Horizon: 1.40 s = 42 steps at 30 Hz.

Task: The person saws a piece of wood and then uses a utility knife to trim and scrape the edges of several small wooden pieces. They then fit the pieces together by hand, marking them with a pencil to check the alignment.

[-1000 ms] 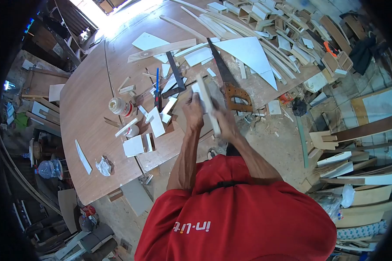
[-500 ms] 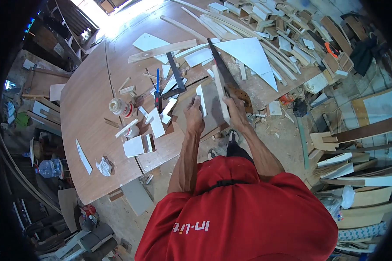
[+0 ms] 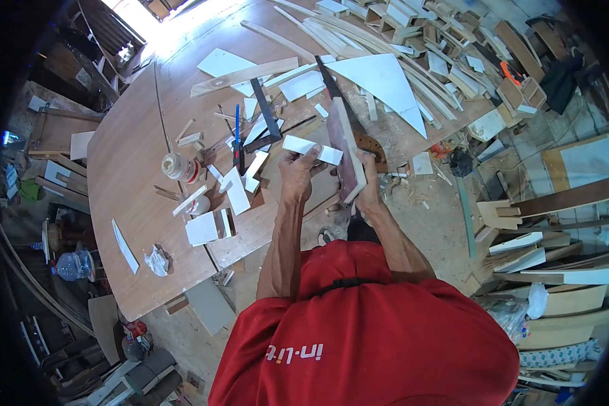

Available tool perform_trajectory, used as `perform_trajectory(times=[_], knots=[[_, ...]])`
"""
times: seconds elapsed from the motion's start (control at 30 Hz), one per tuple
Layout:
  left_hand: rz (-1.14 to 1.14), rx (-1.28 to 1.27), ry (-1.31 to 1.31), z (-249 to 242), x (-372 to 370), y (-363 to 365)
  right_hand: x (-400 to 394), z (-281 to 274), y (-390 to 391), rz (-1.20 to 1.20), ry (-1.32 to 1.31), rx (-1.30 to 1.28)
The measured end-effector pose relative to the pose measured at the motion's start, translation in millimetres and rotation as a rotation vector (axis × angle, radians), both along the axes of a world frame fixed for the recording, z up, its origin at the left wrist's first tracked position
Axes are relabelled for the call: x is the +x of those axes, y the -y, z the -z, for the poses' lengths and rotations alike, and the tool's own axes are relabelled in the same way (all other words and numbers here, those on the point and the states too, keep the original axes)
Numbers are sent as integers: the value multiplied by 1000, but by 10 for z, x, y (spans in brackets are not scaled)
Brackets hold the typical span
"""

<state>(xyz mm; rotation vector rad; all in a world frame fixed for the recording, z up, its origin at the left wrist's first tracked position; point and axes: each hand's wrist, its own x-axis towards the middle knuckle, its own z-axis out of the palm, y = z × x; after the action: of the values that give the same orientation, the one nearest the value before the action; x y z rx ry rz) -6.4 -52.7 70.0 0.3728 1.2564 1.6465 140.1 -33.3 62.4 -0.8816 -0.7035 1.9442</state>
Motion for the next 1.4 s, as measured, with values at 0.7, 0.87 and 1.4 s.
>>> perform_trajectory(times=[0.7,0.87,1.4], knots=[[-390,40,89,90,-485,-88,20,-83,356,-245,184,204],[-322,155,144,-58,-352,-14,-11,-12,181,-250,125,47],[-330,80,-330,-27,-262,1,-78,-184,358,-78,490,698]])
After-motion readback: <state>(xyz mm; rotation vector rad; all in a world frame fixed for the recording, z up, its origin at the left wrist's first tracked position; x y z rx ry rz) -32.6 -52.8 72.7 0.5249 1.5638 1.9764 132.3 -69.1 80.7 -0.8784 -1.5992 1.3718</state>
